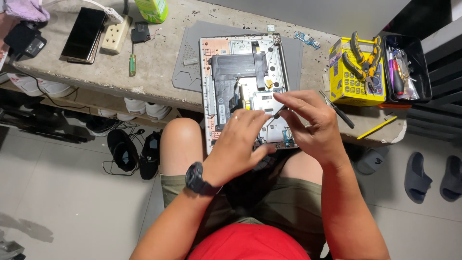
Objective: Assembling internal components of a laptop, including the motherboard and ribbon cables
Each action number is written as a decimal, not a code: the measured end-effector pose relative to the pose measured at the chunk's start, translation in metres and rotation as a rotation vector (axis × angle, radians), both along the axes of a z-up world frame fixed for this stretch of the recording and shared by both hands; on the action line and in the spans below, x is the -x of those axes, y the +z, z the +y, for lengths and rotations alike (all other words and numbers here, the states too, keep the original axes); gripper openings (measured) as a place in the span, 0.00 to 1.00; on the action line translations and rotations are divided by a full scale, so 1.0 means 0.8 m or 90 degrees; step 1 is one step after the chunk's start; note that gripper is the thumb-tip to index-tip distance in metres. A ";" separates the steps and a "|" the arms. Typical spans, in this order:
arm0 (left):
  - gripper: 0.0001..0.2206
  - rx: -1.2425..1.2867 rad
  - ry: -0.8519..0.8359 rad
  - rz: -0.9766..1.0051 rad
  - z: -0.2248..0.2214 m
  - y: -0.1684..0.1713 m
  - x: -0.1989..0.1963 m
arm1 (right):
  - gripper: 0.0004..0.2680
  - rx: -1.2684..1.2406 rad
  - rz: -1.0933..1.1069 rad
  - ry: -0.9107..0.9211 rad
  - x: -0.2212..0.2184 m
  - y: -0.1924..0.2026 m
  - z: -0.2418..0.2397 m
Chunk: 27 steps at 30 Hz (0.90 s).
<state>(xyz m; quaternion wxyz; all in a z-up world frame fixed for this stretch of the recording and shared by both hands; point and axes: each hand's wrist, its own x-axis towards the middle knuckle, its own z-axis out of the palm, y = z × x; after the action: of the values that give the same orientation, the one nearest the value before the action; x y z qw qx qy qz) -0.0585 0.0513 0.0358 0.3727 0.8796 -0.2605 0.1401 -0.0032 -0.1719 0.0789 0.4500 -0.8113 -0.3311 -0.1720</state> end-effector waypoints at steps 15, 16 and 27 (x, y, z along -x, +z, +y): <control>0.19 -0.224 0.102 -0.148 -0.011 -0.084 0.003 | 0.16 0.032 0.007 -0.011 -0.011 -0.021 -0.010; 0.19 -0.223 0.101 -0.148 -0.012 -0.085 0.002 | 0.16 0.033 0.007 -0.013 -0.008 -0.014 -0.005; 0.13 -0.224 0.102 -0.157 -0.011 -0.078 0.000 | 0.20 -0.004 0.035 0.032 -0.004 -0.008 0.014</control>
<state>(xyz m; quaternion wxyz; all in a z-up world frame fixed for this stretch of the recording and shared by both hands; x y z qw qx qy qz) -0.0589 0.0424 -0.0269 0.1663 0.9252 -0.2536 0.2280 0.0000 -0.1606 0.0729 0.4659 -0.8057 -0.3384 -0.1392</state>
